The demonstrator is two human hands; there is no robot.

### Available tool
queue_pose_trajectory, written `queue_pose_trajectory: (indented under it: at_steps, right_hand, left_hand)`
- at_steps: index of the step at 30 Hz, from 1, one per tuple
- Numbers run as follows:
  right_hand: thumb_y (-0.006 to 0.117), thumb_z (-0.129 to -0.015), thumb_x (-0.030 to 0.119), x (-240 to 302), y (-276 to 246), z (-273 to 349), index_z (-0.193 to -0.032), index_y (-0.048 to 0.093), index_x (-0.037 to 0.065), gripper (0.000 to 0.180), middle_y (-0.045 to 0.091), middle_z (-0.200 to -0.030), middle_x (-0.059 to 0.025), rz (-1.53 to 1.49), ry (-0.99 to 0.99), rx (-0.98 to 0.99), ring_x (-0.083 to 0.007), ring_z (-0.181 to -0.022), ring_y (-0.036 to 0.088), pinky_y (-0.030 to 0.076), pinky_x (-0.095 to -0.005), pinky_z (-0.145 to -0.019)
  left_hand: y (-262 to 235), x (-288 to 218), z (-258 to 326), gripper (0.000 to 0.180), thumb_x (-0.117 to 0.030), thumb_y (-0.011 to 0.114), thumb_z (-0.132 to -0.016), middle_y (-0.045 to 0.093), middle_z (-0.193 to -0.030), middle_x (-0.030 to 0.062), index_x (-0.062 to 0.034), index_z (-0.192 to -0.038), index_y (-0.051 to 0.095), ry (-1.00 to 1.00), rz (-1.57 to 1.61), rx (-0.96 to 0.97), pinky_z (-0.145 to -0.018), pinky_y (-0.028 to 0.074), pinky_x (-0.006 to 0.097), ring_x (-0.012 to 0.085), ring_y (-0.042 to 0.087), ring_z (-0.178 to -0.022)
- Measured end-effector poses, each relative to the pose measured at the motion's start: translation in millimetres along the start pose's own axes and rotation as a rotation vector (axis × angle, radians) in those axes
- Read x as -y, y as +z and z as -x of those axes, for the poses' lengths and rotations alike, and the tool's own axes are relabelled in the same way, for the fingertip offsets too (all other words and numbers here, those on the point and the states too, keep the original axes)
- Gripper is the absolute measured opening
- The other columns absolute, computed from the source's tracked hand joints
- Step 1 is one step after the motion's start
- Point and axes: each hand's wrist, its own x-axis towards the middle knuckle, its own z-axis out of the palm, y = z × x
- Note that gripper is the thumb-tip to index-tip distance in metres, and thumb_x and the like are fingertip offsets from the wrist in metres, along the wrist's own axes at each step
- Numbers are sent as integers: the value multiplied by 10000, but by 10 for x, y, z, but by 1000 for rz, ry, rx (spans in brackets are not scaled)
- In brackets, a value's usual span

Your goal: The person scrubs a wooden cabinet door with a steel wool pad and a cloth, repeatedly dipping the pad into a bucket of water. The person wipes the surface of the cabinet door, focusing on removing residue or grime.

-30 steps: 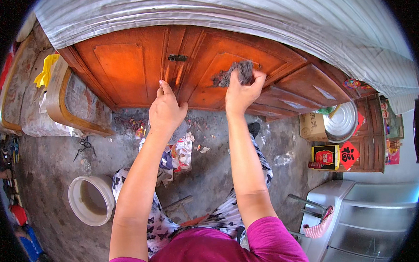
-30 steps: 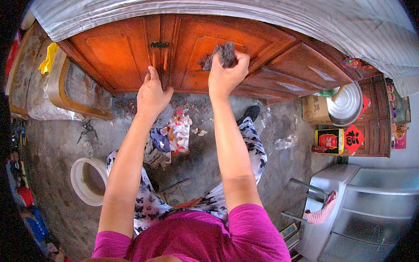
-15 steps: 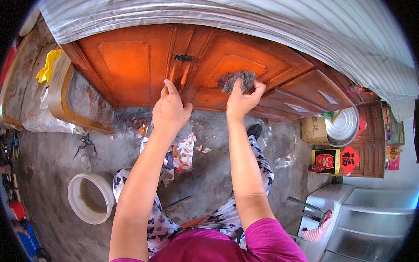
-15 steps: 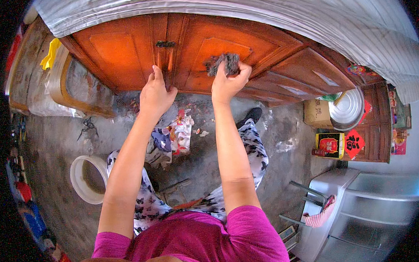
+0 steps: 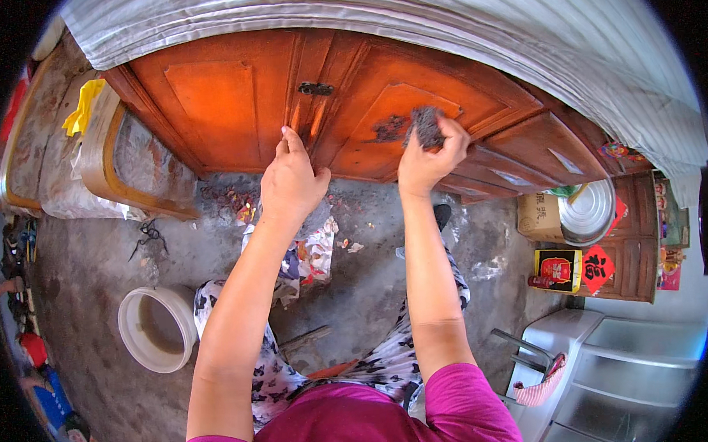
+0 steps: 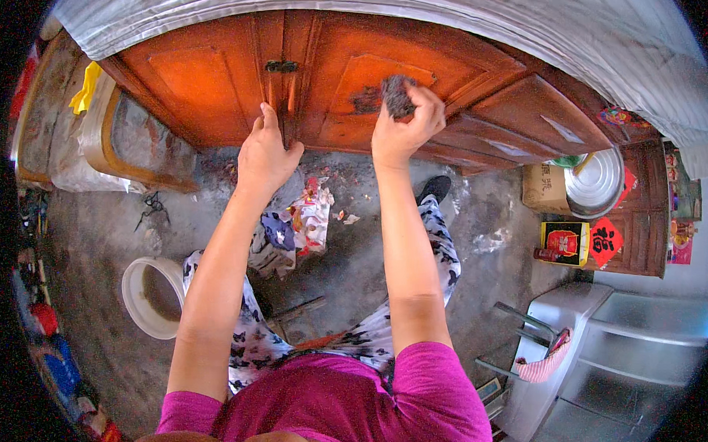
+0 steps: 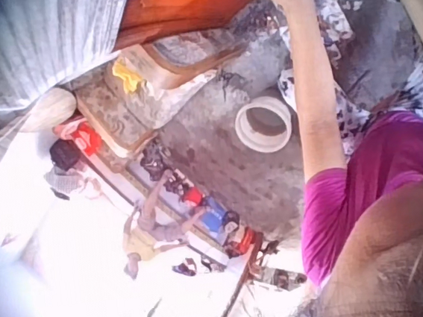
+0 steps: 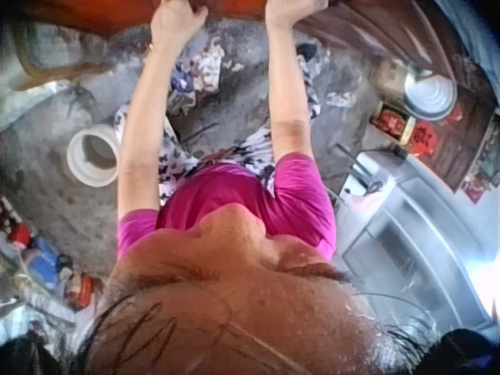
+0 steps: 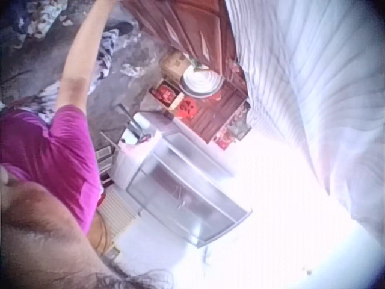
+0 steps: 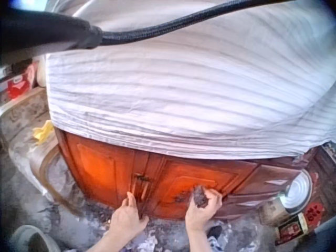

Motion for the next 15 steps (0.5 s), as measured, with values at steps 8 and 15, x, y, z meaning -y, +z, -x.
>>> queue_pose_trajectory:
  at_steps: [8,15]
  right_hand:
    - [829,-721,107,-296,-26,924,-978,650,120,314,662,-999,-40,160,151,284,-272,-1003,615,364,-411,-932]
    - [852,-689,81,14,18,270,-984,630,91,369,660,-975,-91,82,53,24,-318,-959,615,409,-432,-905]
  left_hand:
    - [-13,-36,-12,904,-276,724,-809,595,-1241,307,152,-1476,289,0,-19,22,-858,565,465,437,663,-1020]
    - [-24,-8,17,910,-271,728,-807,595,-1236,307,154,-1479,285,-25,-18,15,-860,566,463,435,667,-1021]
